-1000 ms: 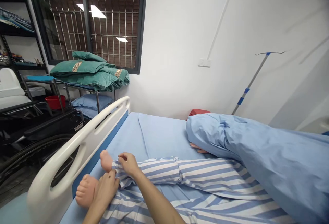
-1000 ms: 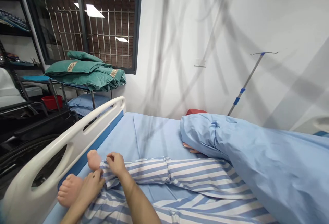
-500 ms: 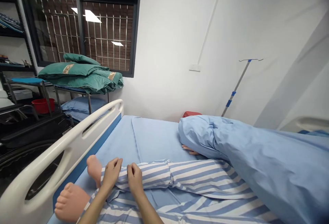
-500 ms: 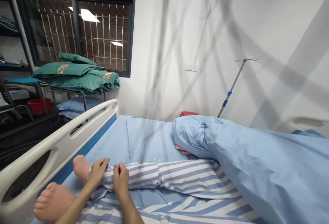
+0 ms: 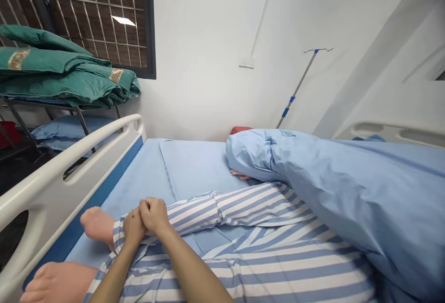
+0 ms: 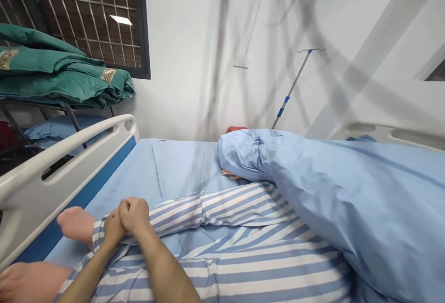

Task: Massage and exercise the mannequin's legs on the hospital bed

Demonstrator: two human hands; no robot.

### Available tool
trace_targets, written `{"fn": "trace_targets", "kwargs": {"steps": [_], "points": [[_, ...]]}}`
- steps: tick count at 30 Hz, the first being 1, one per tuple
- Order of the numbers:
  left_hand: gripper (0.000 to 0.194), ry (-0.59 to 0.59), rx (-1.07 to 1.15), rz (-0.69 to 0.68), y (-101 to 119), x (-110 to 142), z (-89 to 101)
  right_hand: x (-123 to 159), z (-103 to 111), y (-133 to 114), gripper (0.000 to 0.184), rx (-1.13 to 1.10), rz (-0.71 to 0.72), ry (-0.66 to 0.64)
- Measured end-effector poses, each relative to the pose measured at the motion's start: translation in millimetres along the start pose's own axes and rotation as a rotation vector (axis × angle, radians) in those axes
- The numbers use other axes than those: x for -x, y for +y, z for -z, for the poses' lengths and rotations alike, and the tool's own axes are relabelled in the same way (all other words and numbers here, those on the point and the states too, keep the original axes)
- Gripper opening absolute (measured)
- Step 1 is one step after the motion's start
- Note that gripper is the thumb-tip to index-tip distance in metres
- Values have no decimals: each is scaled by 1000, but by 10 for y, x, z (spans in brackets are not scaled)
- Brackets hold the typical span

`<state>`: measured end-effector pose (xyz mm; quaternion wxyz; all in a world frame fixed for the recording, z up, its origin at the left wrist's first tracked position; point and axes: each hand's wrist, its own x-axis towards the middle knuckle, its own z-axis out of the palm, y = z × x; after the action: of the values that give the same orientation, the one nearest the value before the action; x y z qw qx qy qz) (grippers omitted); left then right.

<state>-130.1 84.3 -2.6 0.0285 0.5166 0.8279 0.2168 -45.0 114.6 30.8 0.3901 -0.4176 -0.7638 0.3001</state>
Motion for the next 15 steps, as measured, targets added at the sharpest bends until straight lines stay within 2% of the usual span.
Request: {"fn": "trace_targets", "kwargs": {"steps": [2,4,9,12,15], "points": [[27,-21,52,3,15,-39,40,-65,-34,69,37,-19,-43,38],[33,-9,199,28,71,-86,99,-77,-61,149,40,-52,-71,58],[38,212,711,186,343,-160,141,-123,-83,234,46,-272,-108,61],[36,192,682,187,444,-123,39,-202,-5,239,44,-344,-199,68],[37,106,488,113,446,-74,-57,-229,178,260,43,-172,-112,26]]}}
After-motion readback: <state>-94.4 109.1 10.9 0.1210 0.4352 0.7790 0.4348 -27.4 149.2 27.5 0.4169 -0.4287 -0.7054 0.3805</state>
